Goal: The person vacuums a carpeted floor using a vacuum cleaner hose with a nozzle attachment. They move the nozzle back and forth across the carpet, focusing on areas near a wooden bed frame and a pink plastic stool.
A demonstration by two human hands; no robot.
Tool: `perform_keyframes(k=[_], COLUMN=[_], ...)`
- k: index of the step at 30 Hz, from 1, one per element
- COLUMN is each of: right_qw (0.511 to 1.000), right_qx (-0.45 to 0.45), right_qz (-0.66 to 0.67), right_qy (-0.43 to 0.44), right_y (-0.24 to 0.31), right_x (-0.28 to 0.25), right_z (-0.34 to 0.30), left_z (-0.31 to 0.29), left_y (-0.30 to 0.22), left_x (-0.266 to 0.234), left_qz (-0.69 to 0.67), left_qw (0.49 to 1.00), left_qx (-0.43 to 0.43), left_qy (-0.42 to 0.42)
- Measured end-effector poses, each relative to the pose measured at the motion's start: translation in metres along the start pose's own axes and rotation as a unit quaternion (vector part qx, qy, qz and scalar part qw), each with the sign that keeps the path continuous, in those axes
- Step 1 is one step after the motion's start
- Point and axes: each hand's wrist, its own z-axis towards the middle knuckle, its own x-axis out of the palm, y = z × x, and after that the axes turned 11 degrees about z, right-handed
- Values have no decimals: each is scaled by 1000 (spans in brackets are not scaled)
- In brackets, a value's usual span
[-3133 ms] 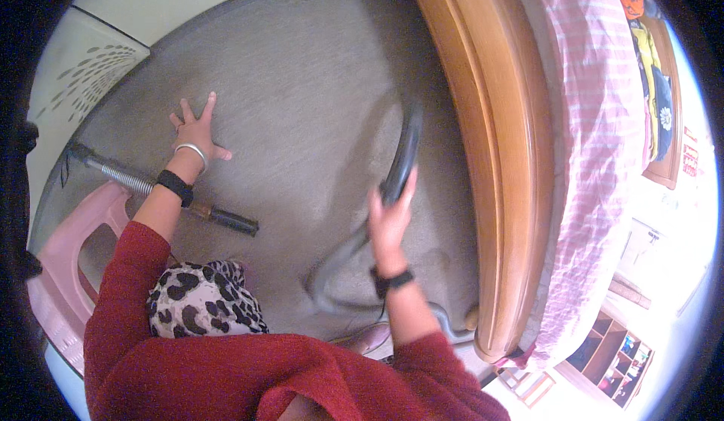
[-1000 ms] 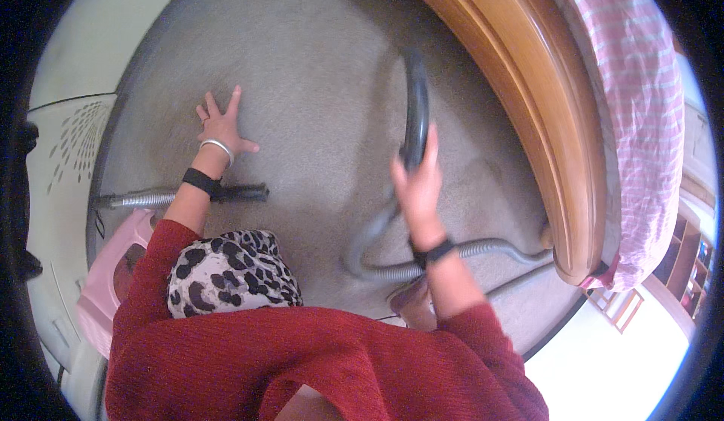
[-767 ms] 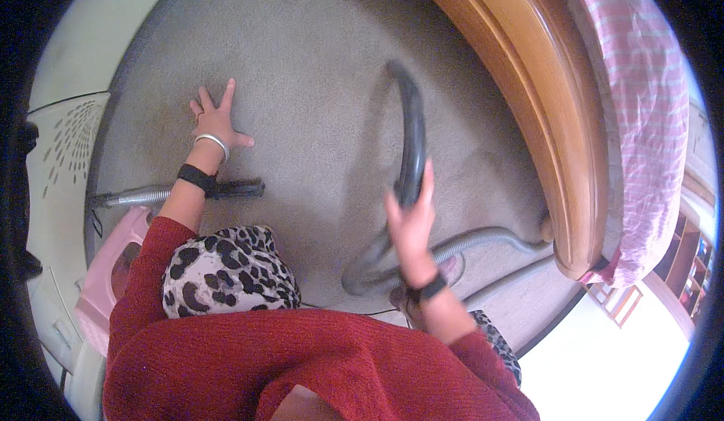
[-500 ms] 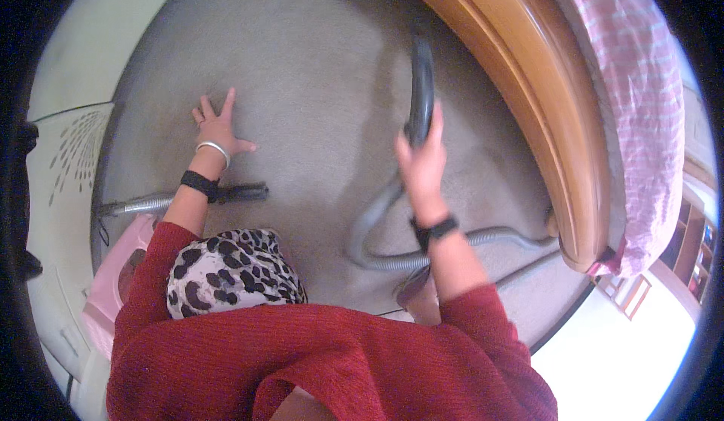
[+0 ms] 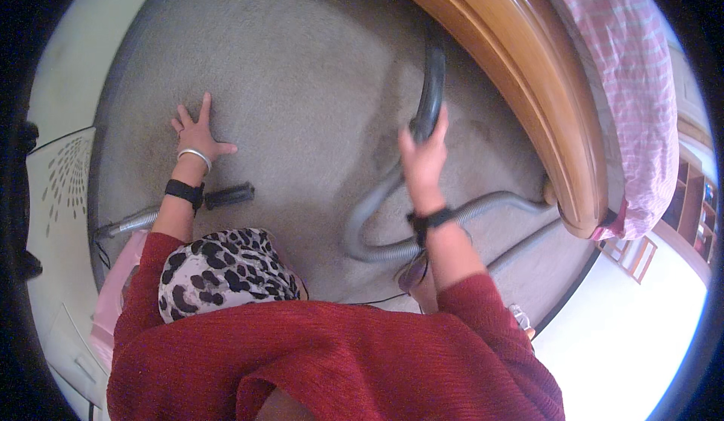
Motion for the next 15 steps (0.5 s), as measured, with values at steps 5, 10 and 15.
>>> perform_keyframes(k=[5,10,15], right_qw=[993,997,996], right_qx=[104,-12,-75], right_qz=[27,52,-44], right_qy=[51,53,5], right_y=[13,4,2], right_x=[-44,-2,42], right_z=[-129,-1,68], left_z=[2,2,4], left_y=[-1,-2,1], left_x=[2,2,5], left_qz=[-14,-6,-18], left_qw=[1000,1000,1000], left_qx=[1,-5,1], left_qy=[5,4,3])
